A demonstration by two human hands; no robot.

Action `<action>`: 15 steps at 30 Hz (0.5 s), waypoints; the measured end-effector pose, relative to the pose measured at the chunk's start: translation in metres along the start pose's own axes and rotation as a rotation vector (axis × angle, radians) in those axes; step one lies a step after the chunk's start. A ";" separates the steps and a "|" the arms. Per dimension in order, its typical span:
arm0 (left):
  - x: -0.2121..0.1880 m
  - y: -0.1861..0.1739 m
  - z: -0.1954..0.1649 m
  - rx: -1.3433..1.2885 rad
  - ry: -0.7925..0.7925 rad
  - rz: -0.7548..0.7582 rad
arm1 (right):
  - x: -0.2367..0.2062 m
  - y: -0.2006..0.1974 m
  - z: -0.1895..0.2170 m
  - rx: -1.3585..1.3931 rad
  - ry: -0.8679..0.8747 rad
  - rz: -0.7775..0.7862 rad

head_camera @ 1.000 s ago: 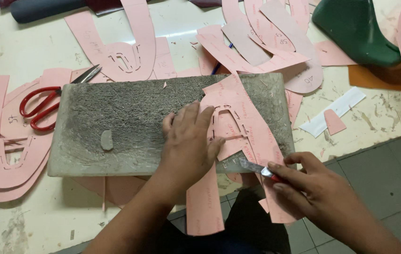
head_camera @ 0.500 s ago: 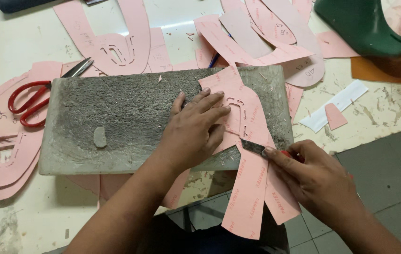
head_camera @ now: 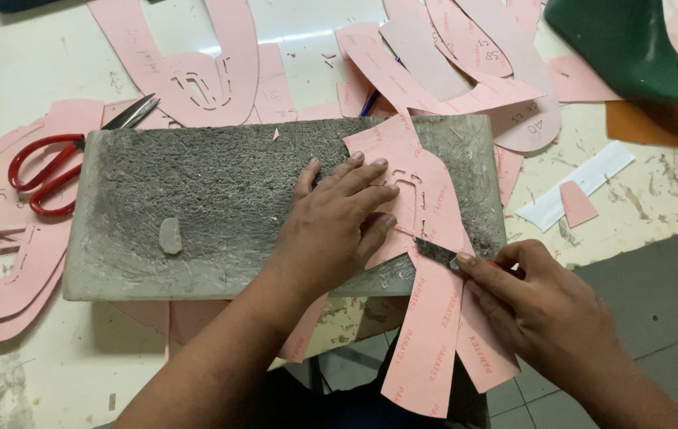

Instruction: The person uses a red utility knife to cut a pink foam sheet along a pre-drawn outline on a gray cutting board. The person holds the sheet steady with the left hand while guiding the knife with the right hand, then lifts the cut piece to inspect it.

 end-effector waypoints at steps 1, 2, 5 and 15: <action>0.000 0.000 0.000 0.004 0.003 0.003 | 0.000 0.001 -0.002 -0.002 0.048 0.046; 0.001 0.001 0.000 0.010 0.008 0.002 | 0.000 0.001 -0.004 -0.005 0.093 0.087; 0.001 0.000 0.000 0.021 0.020 -0.017 | 0.002 -0.001 -0.001 -0.005 0.124 0.094; -0.003 0.001 0.000 0.010 0.040 -0.039 | 0.010 -0.001 -0.001 0.035 0.107 0.116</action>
Point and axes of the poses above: each hand's wrist, its own x-axis towards the middle knuckle, its own y-axis out of the palm, z = x × y, the point moved 6 cm from there along x, towards the middle knuckle, and after that the axes turned 6 degrees about -y, right-handed, at the moved point
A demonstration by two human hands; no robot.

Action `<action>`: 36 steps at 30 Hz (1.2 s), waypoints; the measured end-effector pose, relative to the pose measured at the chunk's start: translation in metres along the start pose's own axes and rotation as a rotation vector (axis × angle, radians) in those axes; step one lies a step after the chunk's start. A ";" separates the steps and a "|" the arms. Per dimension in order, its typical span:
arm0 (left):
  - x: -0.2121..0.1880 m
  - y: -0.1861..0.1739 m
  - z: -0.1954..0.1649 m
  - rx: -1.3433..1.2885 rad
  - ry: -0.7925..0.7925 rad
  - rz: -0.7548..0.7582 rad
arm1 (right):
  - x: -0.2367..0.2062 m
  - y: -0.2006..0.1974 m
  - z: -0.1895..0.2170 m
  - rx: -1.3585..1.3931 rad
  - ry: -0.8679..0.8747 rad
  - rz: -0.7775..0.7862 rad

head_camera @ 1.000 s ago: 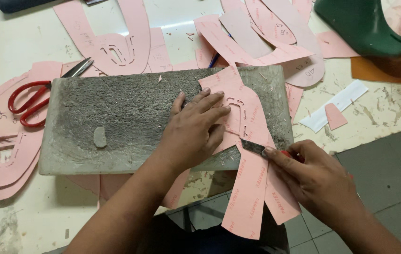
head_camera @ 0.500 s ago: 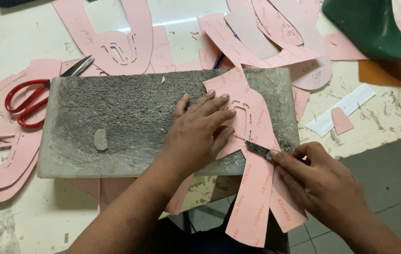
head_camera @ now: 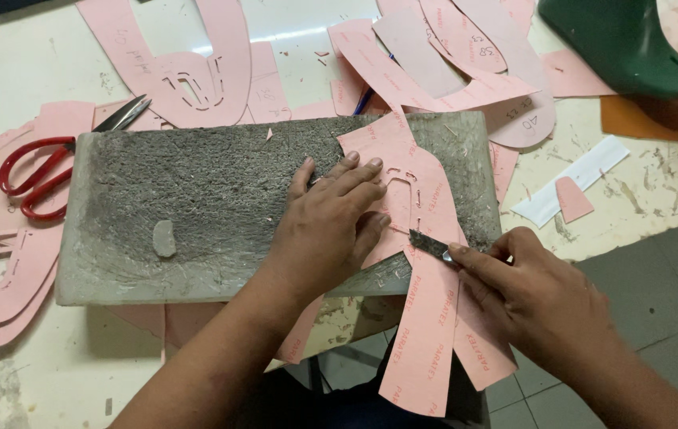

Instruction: The person uses a red utility knife to cut a pink foam sheet along a pre-drawn outline on a gray cutting board. The person holds the sheet steady with the left hand while guiding the knife with the right hand, then lifts the cut piece to inspect it.

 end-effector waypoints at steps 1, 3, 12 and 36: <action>0.000 -0.001 0.000 -0.002 0.003 -0.008 | 0.000 0.003 -0.003 -0.026 0.046 0.066; 0.000 -0.002 0.000 0.006 0.012 -0.015 | -0.001 0.008 -0.009 -0.078 0.139 0.198; 0.001 -0.004 0.000 0.004 -0.003 -0.011 | 0.000 0.009 -0.009 -0.068 0.160 0.208; 0.000 -0.002 -0.001 0.008 -0.002 0.008 | 0.013 -0.002 -0.002 -0.013 0.102 0.050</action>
Point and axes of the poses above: each hand's wrist, its own x-axis towards the middle knuckle, its own y-axis out of the palm, z = x × y, the point moved 6 cm from there along x, towards the middle knuckle, and after that the axes turned 6 degrees about -y, right-handed, at the moved point
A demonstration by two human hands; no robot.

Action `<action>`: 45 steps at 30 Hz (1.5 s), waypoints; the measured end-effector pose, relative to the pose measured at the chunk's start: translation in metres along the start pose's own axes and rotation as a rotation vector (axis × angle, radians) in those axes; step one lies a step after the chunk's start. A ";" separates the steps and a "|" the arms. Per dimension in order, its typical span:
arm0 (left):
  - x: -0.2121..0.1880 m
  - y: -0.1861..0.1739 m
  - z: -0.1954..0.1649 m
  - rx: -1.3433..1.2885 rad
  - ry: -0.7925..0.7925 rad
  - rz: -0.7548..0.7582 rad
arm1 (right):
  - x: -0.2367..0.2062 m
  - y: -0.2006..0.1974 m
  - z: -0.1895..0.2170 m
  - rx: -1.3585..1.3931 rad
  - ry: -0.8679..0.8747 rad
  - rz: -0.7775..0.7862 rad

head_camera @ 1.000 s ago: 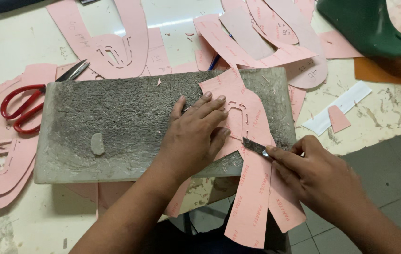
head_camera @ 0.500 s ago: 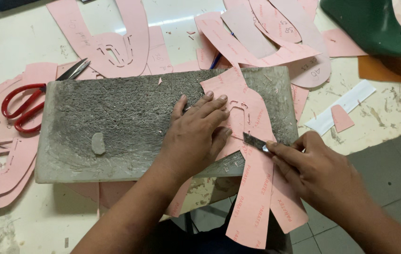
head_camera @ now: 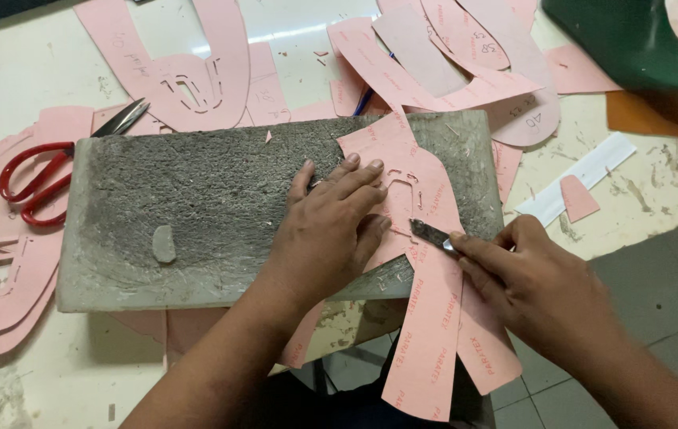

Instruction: The person uses a red utility knife to cut a pink foam sheet along a pre-drawn outline on a gray cutting board. The person holds the sheet steady with the left hand while guiding the knife with the right hand, then lifts the cut piece to inspect it.

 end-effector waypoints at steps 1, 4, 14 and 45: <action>0.000 0.000 0.001 -0.001 -0.003 0.002 | 0.000 0.000 0.000 0.004 -0.002 -0.001; 0.000 -0.001 0.002 -0.003 0.013 -0.007 | 0.000 -0.001 0.001 -0.001 -0.019 -0.021; 0.000 -0.003 0.002 -0.018 0.007 -0.015 | 0.007 0.003 0.000 -0.008 -0.094 -0.133; 0.001 -0.007 0.000 -0.084 -0.020 0.011 | 0.018 -0.001 -0.002 0.010 -0.100 -0.166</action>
Point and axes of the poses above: each hand's wrist, its own x-axis towards the middle knuckle, its own y-axis out of the palm, z = x × y, the point moved 6 cm from there along x, towards the middle knuckle, and after that the axes turned 6 degrees about -y, right-handed, at the moved point
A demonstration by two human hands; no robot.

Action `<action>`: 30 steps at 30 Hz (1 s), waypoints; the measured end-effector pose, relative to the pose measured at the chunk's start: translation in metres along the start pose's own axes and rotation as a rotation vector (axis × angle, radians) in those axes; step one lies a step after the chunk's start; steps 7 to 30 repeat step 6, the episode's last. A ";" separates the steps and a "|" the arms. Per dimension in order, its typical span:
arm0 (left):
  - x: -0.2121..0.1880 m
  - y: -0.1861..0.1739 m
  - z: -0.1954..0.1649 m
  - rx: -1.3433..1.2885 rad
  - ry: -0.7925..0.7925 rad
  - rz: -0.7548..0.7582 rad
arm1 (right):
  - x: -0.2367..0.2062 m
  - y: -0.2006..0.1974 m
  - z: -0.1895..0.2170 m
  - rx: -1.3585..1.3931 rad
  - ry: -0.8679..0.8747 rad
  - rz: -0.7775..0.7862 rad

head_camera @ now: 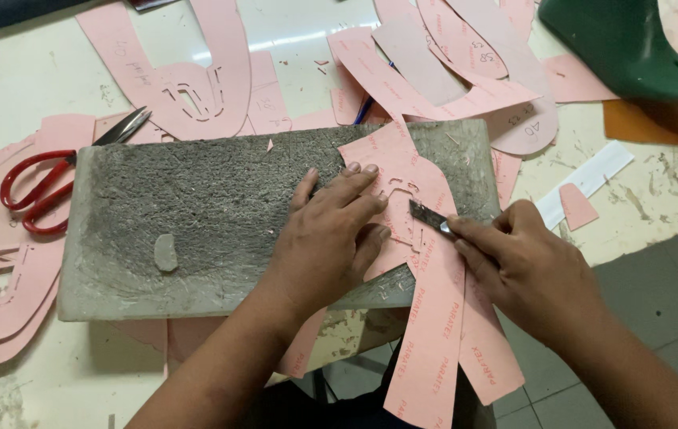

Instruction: The person uses a red utility knife to cut a pink foam sheet along a pre-drawn outline on a gray cutting board. The person holds the sheet steady with the left hand while guiding the knife with the right hand, then lifts the cut piece to inspect it.

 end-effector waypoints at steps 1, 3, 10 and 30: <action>0.000 -0.001 -0.001 0.011 0.009 -0.002 | 0.002 0.001 -0.001 -0.004 0.037 0.054; 0.001 -0.001 -0.001 0.018 0.012 0.002 | 0.000 0.001 -0.005 -0.016 0.124 0.167; 0.000 0.002 0.000 0.013 0.002 0.011 | 0.007 -0.002 0.000 -0.007 0.082 0.085; 0.000 0.002 0.000 0.013 0.002 0.011 | 0.007 -0.002 0.000 -0.007 0.082 0.085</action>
Point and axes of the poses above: each hand's wrist, its own x-axis towards the middle knuckle, its own y-axis out of the palm, z = x × y, the point moved 6 cm from there along x, towards the middle knuckle, and after that the axes turned 6 degrees about -y, right-handed, at the moved point
